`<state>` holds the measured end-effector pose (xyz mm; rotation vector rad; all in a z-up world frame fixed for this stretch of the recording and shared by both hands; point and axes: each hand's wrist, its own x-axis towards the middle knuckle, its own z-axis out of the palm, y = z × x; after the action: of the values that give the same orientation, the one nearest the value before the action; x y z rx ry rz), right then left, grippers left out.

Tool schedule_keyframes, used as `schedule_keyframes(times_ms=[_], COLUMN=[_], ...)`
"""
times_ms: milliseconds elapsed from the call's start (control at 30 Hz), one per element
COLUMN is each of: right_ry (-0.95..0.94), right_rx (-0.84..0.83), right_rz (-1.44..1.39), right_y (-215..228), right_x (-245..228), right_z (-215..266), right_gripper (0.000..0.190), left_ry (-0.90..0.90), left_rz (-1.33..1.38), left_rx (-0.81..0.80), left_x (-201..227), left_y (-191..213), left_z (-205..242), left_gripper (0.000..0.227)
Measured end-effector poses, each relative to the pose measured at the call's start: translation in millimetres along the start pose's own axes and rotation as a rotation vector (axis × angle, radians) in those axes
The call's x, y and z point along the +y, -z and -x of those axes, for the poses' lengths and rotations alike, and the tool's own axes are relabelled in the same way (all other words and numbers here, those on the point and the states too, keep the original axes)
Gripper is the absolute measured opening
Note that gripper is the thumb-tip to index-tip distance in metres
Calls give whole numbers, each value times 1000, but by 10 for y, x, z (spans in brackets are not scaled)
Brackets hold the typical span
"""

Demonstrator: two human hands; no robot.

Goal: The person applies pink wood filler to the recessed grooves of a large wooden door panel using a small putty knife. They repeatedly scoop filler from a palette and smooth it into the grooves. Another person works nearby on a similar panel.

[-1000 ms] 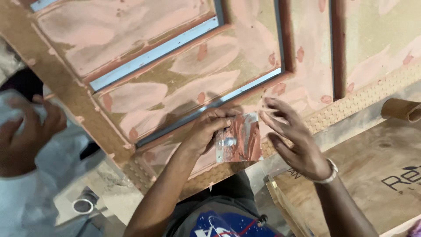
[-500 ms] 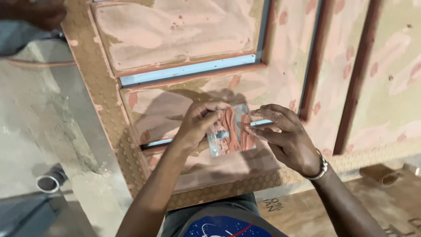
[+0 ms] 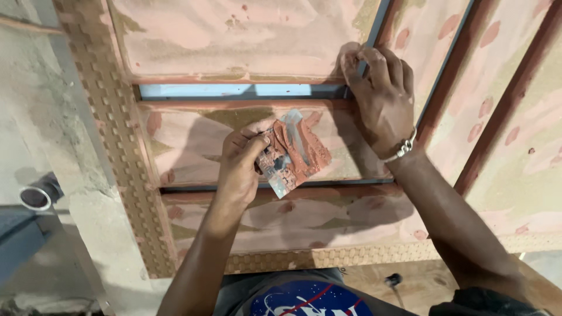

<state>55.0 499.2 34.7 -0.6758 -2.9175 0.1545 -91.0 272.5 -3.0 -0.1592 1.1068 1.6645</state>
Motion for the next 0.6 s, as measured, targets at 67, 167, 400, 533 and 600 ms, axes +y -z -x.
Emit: schedule_keyframes(times_ms=[67,167,400,533,600], right_ry=[37,58,-41,-91,-53], right_rx=[-68,-59,-19,-13,54], right_rz=[4,-103,-276,-363,-474], right_y=[28,135,86,104,-94], right_x=[-25,104,85,22,-125], right_z=[69,45,29,-229,-534], right_gripper=[44,46,50,59,54], left_ry=[-12,1,-40,-35,-43], left_rz=[-11,18,26,25,27], left_rx=[-31,56,22,29,22], left_x=[-5,17,138,402,551], left_y=[0,-113,3,113,166], left_z=[39,44,-55,-101,-139], left_gripper=[26,28,26,24,24])
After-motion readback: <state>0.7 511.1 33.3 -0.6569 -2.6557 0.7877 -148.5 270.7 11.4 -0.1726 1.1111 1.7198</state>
